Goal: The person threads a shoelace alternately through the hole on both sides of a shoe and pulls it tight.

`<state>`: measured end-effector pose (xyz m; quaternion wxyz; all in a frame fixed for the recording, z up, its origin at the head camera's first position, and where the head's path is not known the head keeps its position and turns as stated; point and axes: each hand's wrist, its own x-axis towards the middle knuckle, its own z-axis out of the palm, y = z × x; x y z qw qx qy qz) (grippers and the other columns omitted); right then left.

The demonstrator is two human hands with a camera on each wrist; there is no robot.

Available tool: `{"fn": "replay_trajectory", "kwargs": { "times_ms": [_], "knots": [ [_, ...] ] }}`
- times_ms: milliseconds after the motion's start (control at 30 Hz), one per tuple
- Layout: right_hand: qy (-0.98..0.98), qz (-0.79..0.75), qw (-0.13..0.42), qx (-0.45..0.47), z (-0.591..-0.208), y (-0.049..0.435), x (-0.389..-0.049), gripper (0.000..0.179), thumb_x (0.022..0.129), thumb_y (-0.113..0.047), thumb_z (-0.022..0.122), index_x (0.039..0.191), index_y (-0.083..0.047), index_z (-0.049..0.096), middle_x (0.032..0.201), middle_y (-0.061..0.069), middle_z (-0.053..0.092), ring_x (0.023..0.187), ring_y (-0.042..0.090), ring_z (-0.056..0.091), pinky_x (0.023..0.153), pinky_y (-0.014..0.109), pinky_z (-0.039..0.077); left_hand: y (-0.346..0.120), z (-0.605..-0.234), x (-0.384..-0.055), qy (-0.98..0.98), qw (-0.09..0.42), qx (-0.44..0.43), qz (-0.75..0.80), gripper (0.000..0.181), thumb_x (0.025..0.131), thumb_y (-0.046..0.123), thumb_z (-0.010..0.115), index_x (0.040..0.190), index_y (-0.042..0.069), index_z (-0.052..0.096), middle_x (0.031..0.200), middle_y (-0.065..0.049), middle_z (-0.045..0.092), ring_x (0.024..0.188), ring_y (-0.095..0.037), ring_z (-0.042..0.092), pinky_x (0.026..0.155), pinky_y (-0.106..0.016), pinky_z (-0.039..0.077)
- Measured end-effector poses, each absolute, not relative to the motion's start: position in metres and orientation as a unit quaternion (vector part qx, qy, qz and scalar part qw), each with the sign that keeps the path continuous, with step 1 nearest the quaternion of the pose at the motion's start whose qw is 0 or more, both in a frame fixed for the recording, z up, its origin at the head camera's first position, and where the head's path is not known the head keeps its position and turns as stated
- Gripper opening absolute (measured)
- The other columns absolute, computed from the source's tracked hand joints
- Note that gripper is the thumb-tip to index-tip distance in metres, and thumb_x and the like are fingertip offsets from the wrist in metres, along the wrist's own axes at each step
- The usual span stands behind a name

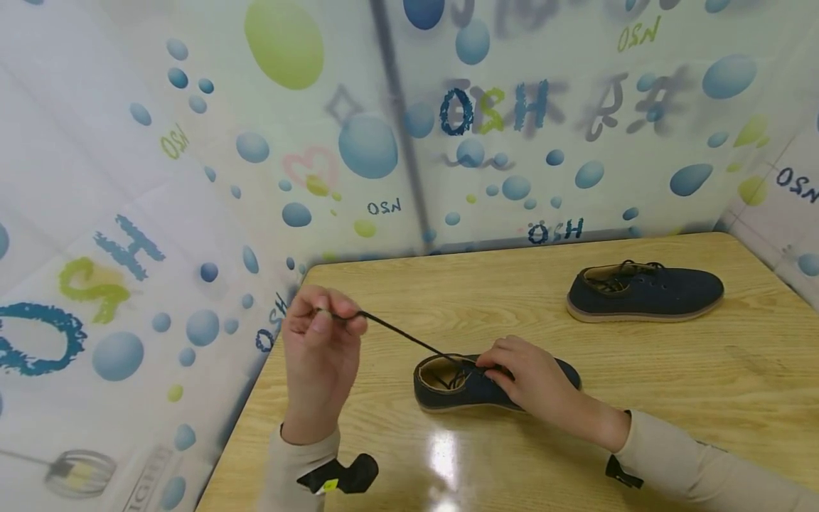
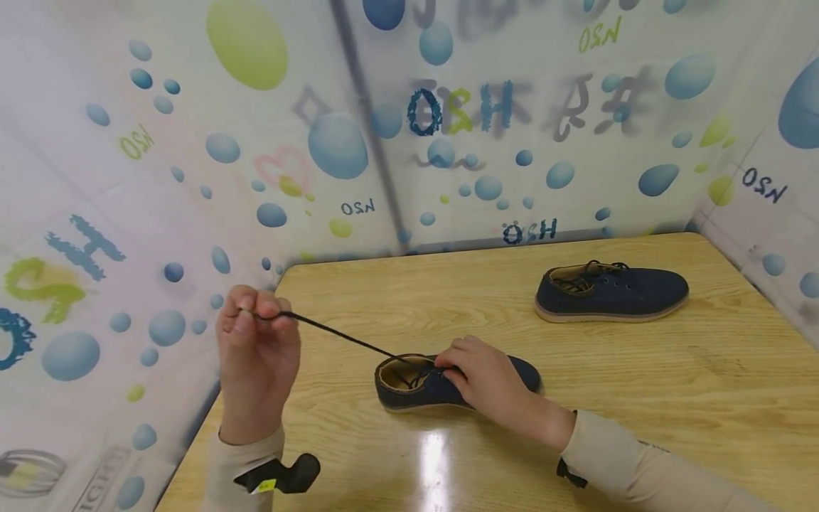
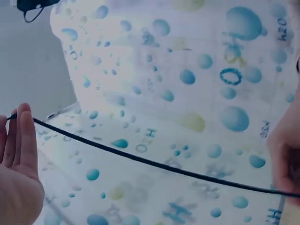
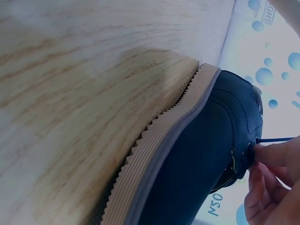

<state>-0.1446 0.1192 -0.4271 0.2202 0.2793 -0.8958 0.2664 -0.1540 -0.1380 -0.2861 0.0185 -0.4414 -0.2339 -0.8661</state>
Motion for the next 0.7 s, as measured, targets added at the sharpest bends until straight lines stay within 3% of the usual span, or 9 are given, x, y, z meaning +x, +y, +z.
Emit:
{"fn": "replay_trajectory", "kwargs": {
  "times_ms": [267,700],
  "knots": [
    [-0.891,0.266,0.23,0.287,-0.427,0.12,-0.145,0.023,0.077,-0.006,0.083,0.094,-0.019,0.075,0.09,-0.007,0.067,0.081,0.006,0.06,0.065,0.02,0.051,-0.158,-0.28,-0.169,-0.217,0.15,-0.339,-0.903,0.005,0.092,-0.004,0.063,0.093,-0.007,0.058,0.091,-0.018,0.073,0.08,-0.022,0.074,0.079,-0.028,0.06],
    [-0.895,0.248,0.233,0.289,-0.427,0.121,-0.147,0.023,0.077,-0.008,0.083,0.094,-0.02,0.075,0.096,-0.008,0.064,0.086,0.007,0.055,0.067,0.02,0.05,-0.157,-0.287,-0.181,-0.25,0.227,-0.313,-0.887,0.007,0.092,-0.003,0.064,0.096,-0.006,0.059,0.093,-0.018,0.073,0.08,-0.023,0.074,0.08,-0.03,0.06]
  ]
}}
